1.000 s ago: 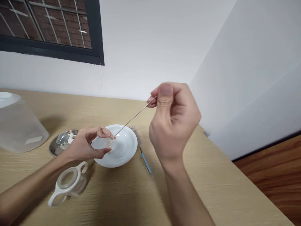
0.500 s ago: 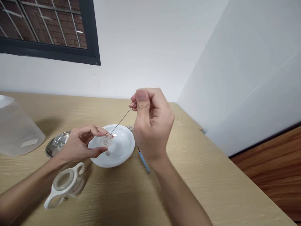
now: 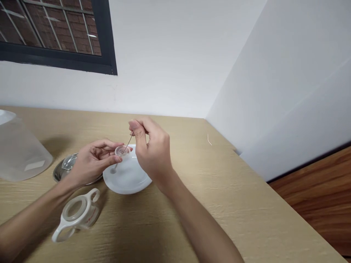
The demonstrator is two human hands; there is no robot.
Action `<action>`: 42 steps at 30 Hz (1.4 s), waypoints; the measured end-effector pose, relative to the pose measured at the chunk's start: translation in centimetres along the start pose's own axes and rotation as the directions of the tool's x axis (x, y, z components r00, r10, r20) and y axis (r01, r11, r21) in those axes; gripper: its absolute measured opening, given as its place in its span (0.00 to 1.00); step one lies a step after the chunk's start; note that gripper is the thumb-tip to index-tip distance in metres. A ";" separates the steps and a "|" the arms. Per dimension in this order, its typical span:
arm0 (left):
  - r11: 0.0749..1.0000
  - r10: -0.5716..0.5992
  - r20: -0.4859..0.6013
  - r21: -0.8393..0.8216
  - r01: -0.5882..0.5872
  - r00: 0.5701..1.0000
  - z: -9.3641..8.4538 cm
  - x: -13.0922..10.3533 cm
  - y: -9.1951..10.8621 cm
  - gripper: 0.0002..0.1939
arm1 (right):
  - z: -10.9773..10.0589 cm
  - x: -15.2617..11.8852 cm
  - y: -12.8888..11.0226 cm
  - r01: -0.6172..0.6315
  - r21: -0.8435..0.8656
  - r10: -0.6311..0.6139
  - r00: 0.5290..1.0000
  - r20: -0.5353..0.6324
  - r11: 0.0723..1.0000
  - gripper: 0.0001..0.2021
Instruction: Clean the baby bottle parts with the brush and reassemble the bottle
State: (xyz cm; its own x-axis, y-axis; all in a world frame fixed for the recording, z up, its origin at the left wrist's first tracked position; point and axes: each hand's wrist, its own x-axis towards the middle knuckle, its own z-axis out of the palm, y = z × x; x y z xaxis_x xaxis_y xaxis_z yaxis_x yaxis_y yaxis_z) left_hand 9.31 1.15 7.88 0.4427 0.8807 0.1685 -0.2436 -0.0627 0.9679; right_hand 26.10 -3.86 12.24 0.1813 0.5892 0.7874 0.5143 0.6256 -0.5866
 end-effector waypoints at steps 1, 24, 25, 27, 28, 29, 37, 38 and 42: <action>1.000 0.011 0.000 0.000 -0.011 1.000 -0.1 0.1 0.0 0.19 | 0.1 0.0 0.3 -0.021 0.009 0.021 1.000 0.021 1.000 0.12; 0.902 0.283 0.215 0.272 -0.336 0.935 -1.3 -0.1 -1.1 0.14 | 1.3 -1.1 -0.4 -0.004 0.079 0.004 1.000 -0.002 0.997 0.12; 0.892 0.284 0.223 0.296 -0.342 0.933 -1.3 -0.2 -1.1 0.14 | 1.3 -1.1 -0.5 -0.006 0.088 0.008 1.000 -0.020 0.996 0.12; 0.869 0.290 0.238 0.341 -0.359 0.927 -1.2 -0.3 -1.2 0.14 | 1.2 -1.0 -0.5 -0.010 0.106 0.016 0.998 -0.054 0.994 0.12; 0.855 0.294 0.249 0.364 -0.370 0.923 -1.2 -0.3 -1.2 0.14 | 1.2 -1.0 -0.6 -0.008 0.113 0.016 0.997 -0.070 0.994 0.12; 0.839 0.297 0.260 0.388 -0.381 0.919 -1.2 -0.4 -1.2 0.14 | 1.1 -0.9 -0.6 -0.001 0.116 0.011 0.996 -0.084 0.993 0.11; 0.737 0.303 0.316 0.521 -0.431 0.899 -1.5 -0.3 -1.7 0.14 | -1.5 1.1 -2.1 0.181 0.176 -0.116 0.937 -0.331 0.968 0.11; 0.736 0.290 0.321 0.527 -0.425 0.902 -1.6 -0.2 -1.9 0.14 | -2.0 1.4 -2.3 0.210 0.186 -0.124 0.913 -0.390 0.960 0.11; 0.783 0.253 0.291 0.498 -0.372 0.923 -1.6 -0.1 -2.1 0.14 | -3.1 1.9 -2.9 0.237 0.160 -0.143 0.883 -0.448 0.958 0.12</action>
State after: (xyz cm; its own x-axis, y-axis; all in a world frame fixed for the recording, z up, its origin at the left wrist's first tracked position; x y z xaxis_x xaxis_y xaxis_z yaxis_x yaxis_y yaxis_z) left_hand 8.41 1.90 5.50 0.5980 0.6602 0.4546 0.0747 -0.6105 0.7885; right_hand 27.51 -6.12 16.04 0.4615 0.2013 0.8640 0.4021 0.8207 -0.4060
